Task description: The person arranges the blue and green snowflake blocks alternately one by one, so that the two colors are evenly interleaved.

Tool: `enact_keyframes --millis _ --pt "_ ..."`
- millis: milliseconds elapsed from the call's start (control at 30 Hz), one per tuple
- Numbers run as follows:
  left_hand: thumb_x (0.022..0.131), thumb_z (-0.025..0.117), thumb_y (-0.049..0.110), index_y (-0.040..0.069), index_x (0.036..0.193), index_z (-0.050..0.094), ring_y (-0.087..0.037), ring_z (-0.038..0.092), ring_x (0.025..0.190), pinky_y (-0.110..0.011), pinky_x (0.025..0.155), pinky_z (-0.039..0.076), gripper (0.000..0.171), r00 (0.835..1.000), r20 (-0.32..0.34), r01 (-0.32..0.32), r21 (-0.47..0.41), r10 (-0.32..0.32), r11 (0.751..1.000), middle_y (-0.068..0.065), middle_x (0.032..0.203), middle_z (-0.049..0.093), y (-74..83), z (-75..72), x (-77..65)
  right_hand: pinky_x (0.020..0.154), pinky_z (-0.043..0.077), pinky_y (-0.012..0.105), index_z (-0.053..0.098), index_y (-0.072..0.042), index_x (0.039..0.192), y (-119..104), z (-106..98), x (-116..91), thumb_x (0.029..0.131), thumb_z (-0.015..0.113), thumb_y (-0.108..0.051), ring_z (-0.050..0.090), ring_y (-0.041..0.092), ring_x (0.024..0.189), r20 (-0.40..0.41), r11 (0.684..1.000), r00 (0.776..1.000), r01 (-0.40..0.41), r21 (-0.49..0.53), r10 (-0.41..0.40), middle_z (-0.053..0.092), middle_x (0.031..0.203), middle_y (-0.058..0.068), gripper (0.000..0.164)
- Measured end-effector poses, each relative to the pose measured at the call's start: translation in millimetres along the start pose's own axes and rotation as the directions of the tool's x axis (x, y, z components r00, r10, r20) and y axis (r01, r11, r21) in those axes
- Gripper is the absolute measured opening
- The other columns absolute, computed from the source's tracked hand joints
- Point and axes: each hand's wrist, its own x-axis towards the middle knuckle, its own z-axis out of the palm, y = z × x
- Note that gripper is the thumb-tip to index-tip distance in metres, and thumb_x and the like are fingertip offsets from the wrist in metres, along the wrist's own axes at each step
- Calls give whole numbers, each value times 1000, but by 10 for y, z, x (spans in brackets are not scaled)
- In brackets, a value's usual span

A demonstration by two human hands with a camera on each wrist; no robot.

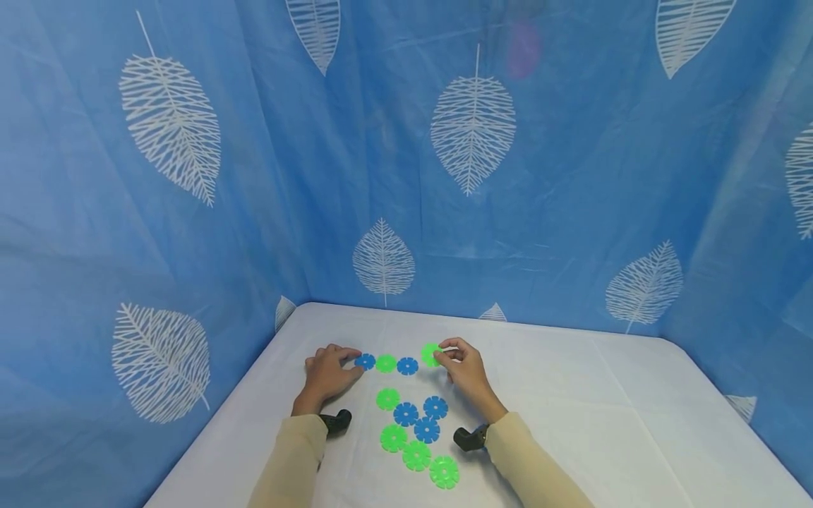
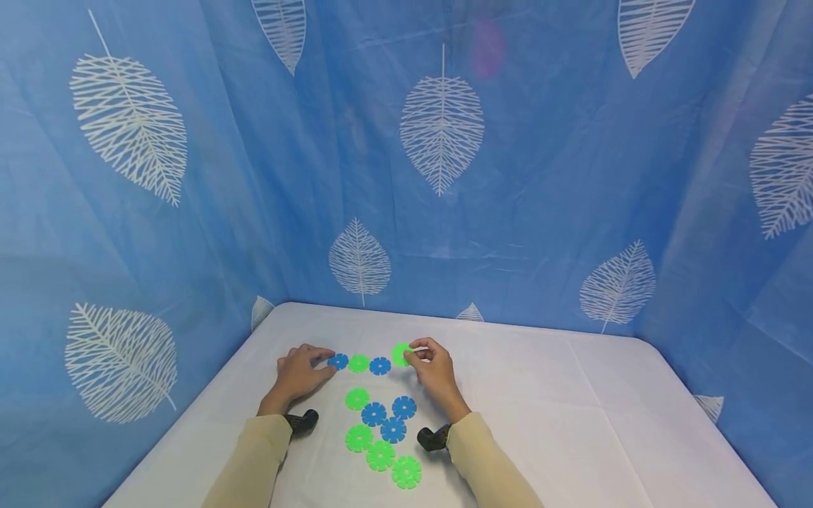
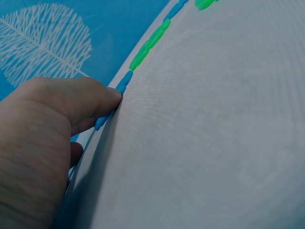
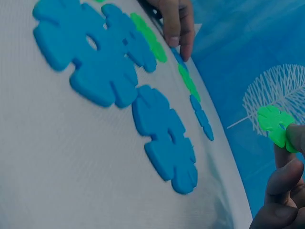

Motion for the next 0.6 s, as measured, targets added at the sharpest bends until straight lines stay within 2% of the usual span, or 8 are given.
enact_keyframes --millis 133,233,367,600 --pt "85 73 41 30 117 73 -28 50 113 -54 95 30 34 1000 0 -5 3 5 1000 -6 119 62 -13 1 1 48 40 26 67 -13 107 58 27 16 93 72 -23 47 12 51 5 998 1000 -26 -57 26 72 90 7 18" --pt "85 72 41 31 118 73 -27 50 112 -54 95 30 35 1000 1 -5 16 5 1000 -5 118 62 -28 -10 -7 53 42 26 68 -15 104 106 68 29 92 73 -24 55 12 64 5 992 999 -32 -120 32 72 88 3 16" --pt "85 73 40 29 117 74 -28 50 112 -54 94 29 34 1000 -11 6 14 -6 1000 -6 117 62 -19 -29 -17 58 44 28 69 -17 103 133 119 43 92 73 -26 61 14 79 23 985 1000 -1 -172 5 72 89 1 15" --pt "85 73 41 29 118 74 -27 51 113 -53 93 31 35 1000 2 -5 13 5 1000 -5 119 62 1 -22 0 64 46 30 70 -18 101 155 149 41 92 72 -22 60 15 77 5 968 1000 18 -250 -17 70 89 2 10"
